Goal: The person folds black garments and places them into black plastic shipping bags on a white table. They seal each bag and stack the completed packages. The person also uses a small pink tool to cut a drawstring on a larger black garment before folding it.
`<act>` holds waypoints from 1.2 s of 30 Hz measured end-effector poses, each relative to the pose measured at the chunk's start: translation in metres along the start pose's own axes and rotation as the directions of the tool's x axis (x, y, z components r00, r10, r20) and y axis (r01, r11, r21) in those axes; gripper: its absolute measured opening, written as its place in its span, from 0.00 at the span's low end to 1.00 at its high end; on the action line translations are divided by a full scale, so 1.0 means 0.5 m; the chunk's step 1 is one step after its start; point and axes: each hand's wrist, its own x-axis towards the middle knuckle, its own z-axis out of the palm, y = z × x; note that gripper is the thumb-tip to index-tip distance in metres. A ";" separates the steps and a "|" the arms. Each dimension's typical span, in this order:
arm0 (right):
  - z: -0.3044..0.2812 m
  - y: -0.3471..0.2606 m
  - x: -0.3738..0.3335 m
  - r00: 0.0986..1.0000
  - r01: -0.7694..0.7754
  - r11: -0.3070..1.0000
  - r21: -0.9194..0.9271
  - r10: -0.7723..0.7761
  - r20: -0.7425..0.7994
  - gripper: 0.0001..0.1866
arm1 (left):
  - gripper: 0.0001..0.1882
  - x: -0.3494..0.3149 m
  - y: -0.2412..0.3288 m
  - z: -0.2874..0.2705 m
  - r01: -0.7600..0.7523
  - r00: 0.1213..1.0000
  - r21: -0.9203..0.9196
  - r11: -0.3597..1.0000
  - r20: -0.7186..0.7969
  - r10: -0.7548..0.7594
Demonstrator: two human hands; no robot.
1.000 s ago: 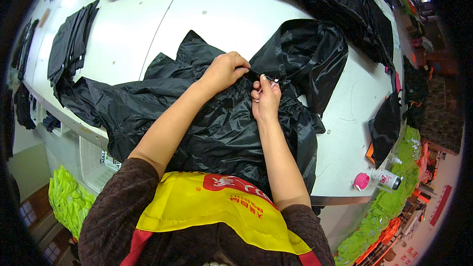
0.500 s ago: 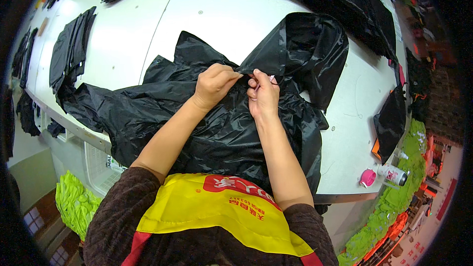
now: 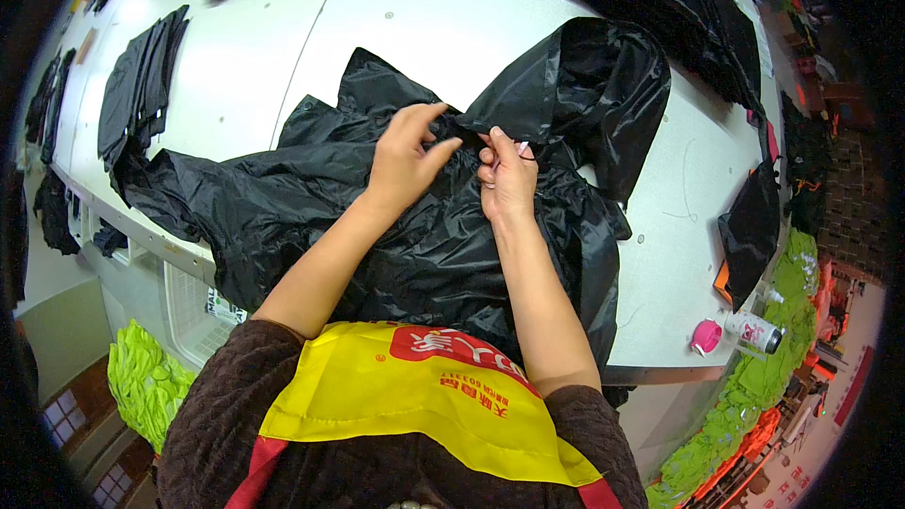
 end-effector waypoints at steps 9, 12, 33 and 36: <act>0.035 -0.010 -0.033 0.984 0.177 0.967 -0.182 -0.176 0.020 0.04 | 0.11 0.032 -0.021 0.021 -0.498 0.863 0.323 0.805 0.087 0.498; 0.062 -0.025 -0.043 0.980 0.197 0.945 -0.260 -0.192 0.042 0.07 | 0.09 0.030 -0.018 0.009 -0.417 0.908 0.341 0.842 0.108 0.406; 0.000 -0.009 -0.160 0.845 -0.534 0.810 0.245 0.502 0.182 0.21 | 0.08 0.012 -0.017 0.047 0.455 0.890 -0.555 0.697 0.258 -0.375; 0.002 -0.026 -0.181 0.855 -0.477 0.876 0.068 0.445 0.264 0.22 | 0.08 0.011 -0.017 0.043 0.445 0.895 -0.552 0.705 0.262 -0.360</act>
